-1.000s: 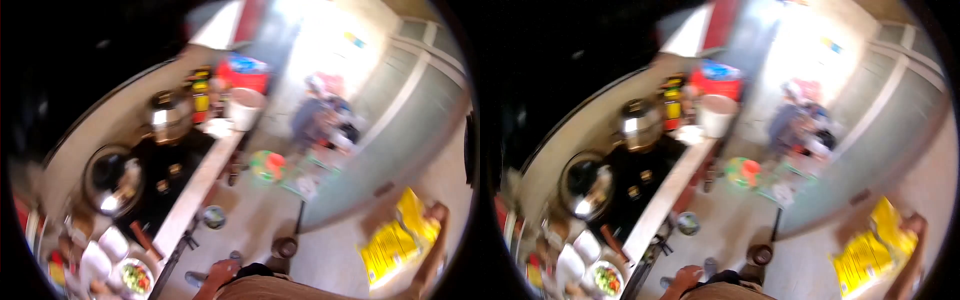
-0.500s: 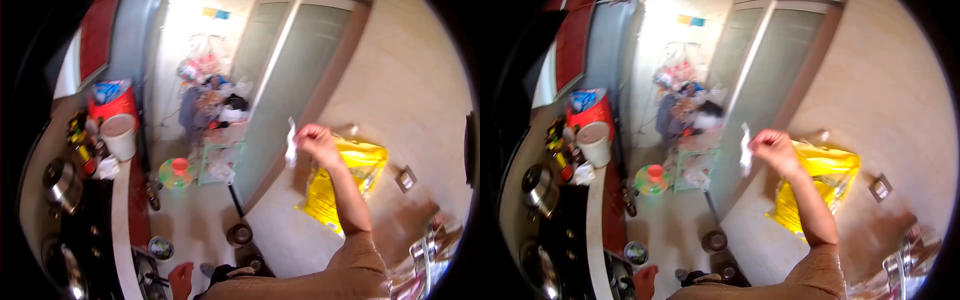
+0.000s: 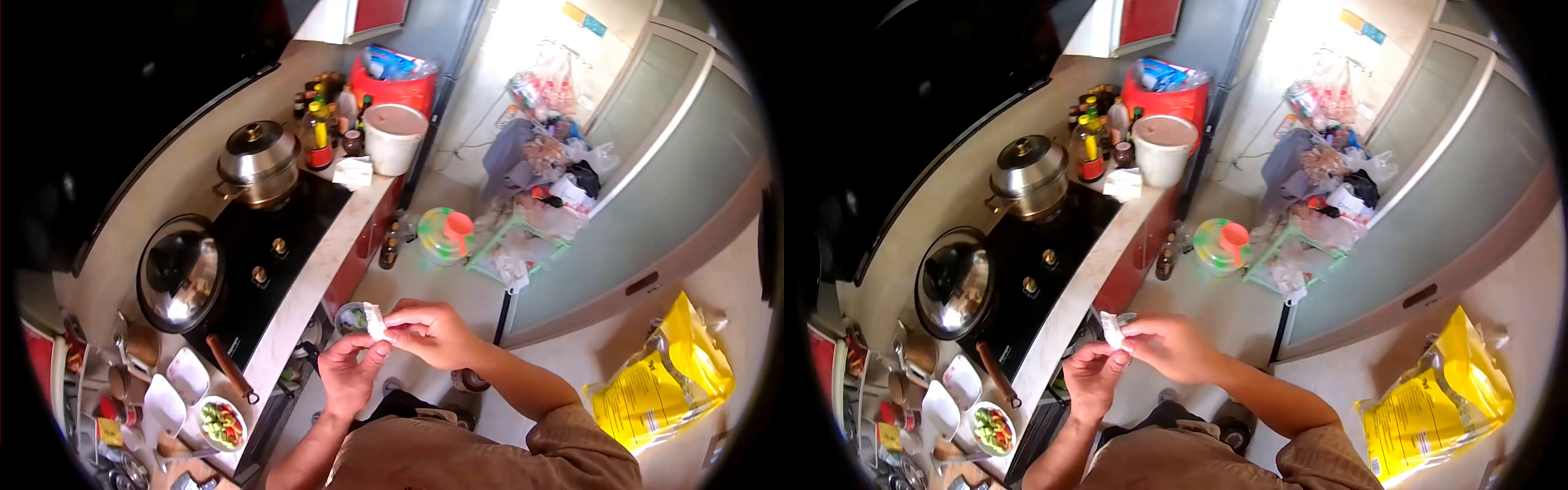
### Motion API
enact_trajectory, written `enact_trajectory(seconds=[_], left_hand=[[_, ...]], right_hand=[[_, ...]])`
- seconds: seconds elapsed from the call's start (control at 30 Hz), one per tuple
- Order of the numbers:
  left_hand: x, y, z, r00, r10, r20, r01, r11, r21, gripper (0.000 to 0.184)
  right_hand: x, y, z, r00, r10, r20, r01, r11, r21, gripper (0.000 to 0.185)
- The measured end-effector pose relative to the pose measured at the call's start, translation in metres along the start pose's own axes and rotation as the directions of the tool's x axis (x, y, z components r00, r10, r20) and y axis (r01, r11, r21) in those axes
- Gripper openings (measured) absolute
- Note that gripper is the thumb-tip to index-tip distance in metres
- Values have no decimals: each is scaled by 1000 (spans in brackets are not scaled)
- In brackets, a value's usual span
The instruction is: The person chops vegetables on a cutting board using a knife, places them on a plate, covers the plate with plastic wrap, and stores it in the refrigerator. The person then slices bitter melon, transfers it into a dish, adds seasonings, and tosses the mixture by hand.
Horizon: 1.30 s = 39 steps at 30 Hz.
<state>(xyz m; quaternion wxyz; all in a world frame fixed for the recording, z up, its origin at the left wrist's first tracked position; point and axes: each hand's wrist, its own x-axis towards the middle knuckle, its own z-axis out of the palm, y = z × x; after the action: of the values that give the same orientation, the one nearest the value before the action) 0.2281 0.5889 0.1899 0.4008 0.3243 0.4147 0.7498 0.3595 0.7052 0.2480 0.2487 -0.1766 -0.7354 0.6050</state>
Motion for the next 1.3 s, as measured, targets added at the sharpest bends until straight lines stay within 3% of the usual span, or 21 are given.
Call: enact_trajectory(seconds=[0.1, 0.27, 0.37, 0.4, 0.47, 0.57, 0.63, 0.67, 0.73, 0.77, 0.8, 0.87, 0.9, 0.93, 1.0, 1.07, 1.13, 1.17, 1.2, 1.23, 1.3], left_hand=[[-6, 11, -12, 994, -11, -106, 25, 991, 128, 8], [-16, 24, -24, 977, 103, -185, -20, 914, 404, 9], [-14, 35, -27, 977, -12, -215, 42, 989, 140, 15], [-15, 36, -28, 974, -10, -225, 43, 989, 143, 15], [-16, 37, -32, 992, -104, -73, 101, 994, -43, 16], [-24, 23, -48, 991, -61, -123, 55, 997, -49, 13], [-33, 10, -55, 966, -64, -252, 25, 987, -156, 10], [-34, 5, -59, 963, -64, -261, 23, 987, -156, 10], [-39, 3, -63, 922, -64, -383, -2, 985, -171, 11], [-40, 9, -59, 933, -40, -359, -65, 959, -274, 13], [-42, 14, -61, 927, -36, -373, -72, 960, -272, 13], [-45, 27, -63, 939, -136, -315, -65, 831, -552, 12], [-48, 34, -57, 881, -210, -424, -79, 819, -568, 12], [-54, 41, -60, 907, -243, -344, -31, 777, -629, 17], [-67, 38, -75, 873, -344, -345, -21, 680, -733, 23], [-97, 18, -106, 867, -362, -342, -14, 669, -743, 26], [-131, 16, -129, 841, -359, -405, 114, 849, -516, 20], [-155, 9, -149, 867, -357, -347, 103, 810, -577, 5], [-181, 3, -164, 855, -350, -383, 75, 814, -575, 5], [-203, 3, -174, 843, -351, -409, 154, 884, -441, 4], [-248, -7, -203, 811, -373, -451, 340, 928, -156, 16]], right_hand=[[10, 2, 12, 994, 70, 84, -75, 995, 67, 12], [19, 7, 32, 985, 153, 81, -165, 970, 176, 13], [20, 3, 38, 977, 176, 122, -202, 950, 239, 13], [20, 6, 39, 974, 154, 164, -186, 962, 201, 13], [21, 13, 40, 968, 131, 215, -169, 972, 164, 13], [23, 26, 36, 944, 64, 324, -108, 987, 119, 12], [24, 35, 36, 908, 166, 385, -321, 866, 384, 9], [23, 44, 38, 904, 168, 393, -327, 864, 383, 9], [20, 59, 46, 936, 208, 283, -346, 680, 646, 8], [21, 56, 51, 956, 114, 269, -287, 546, 788, 8], [23, 60, 53, 952, 114, 284, -299, 542, 785, 8], [27, 53, 61, 959, 108, 263, -284, 425, 859, 12], [26, 46, 69, 934, 307, 184, -302, 402, 864, 16], [26, 54, 71, 927, 311, 210, -327, 395, 858, 16], [27, 78, 70, 898, 307, 315, -384, 199, 902, 25], [29, 91, 72, 879, 258, 401, -464, 265, 845, 28], [29, 106, 77, 802, 324, 501, -595, 490, 637, 17], [29, 114, 90, 775, 314, 549, -629, 475, 616, 17], [24, 124, 101, 651, 370, 663, -715, 593, 370, 13], [15, 136, 110, 520, 447, 727, -728, 678, 103, 10], [-2, 170, 151, 363, 421, 831, -613, 780, -127, 19]])
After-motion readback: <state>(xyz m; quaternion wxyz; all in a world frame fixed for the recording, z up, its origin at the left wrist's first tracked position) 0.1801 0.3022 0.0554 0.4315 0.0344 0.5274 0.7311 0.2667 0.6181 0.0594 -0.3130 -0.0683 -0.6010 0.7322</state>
